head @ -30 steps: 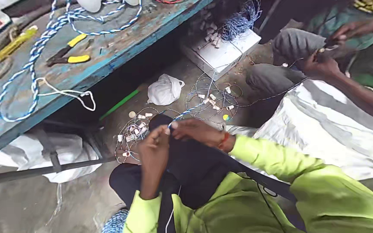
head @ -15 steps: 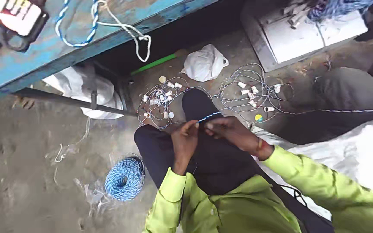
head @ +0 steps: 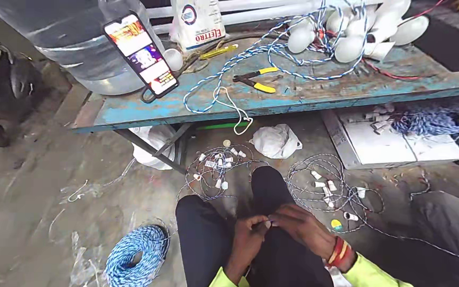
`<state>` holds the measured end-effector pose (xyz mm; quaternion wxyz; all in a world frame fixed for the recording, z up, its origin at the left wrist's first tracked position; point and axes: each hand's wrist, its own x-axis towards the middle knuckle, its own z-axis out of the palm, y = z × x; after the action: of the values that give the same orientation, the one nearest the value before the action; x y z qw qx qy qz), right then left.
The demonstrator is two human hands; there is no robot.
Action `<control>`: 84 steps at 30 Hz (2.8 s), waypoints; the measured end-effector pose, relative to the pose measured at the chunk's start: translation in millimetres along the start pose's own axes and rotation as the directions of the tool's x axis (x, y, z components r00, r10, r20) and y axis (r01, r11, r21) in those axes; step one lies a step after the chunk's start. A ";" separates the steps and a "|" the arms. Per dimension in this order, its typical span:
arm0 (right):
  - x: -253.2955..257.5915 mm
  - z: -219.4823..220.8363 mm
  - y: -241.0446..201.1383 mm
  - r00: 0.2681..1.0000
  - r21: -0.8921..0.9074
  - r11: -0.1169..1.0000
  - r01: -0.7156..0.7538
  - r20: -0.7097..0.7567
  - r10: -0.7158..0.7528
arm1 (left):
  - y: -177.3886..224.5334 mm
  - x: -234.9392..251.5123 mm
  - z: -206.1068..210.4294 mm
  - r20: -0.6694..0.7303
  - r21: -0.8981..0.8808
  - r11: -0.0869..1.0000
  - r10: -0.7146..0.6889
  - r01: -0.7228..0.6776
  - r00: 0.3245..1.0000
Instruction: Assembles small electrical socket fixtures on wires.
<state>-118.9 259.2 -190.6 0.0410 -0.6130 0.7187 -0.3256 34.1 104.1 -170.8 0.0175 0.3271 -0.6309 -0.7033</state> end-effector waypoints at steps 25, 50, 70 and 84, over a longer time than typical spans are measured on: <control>45.6 -43.2 -34.7 0.993 0.080 0.993 -0.089 -0.077 0.095 | 33.4 1.2 -23.0 0.114 -0.122 0.982 0.157 -0.143 0.981; 81.7 -64.2 -10.0 0.961 0.043 0.964 -0.262 -0.083 0.265 | 78.5 75.6 -43.9 0.527 -0.251 0.964 0.212 -0.087 0.823; 170.0 -112.7 -13.4 0.950 -0.162 0.956 -0.246 -0.235 0.205 | 75.7 84.1 -54.8 0.207 -0.180 0.971 0.191 -0.154 0.960; 397.9 -216.5 63.4 0.698 -0.552 0.833 -0.033 0.584 0.414 | 57.3 97.0 -64.8 0.241 -0.294 0.955 0.029 0.045 0.970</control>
<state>-369.8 -9.2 81.8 0.1823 -0.5813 0.7825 0.1290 -33.0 -6.7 -161.0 -0.0135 0.2350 -0.5139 -0.8249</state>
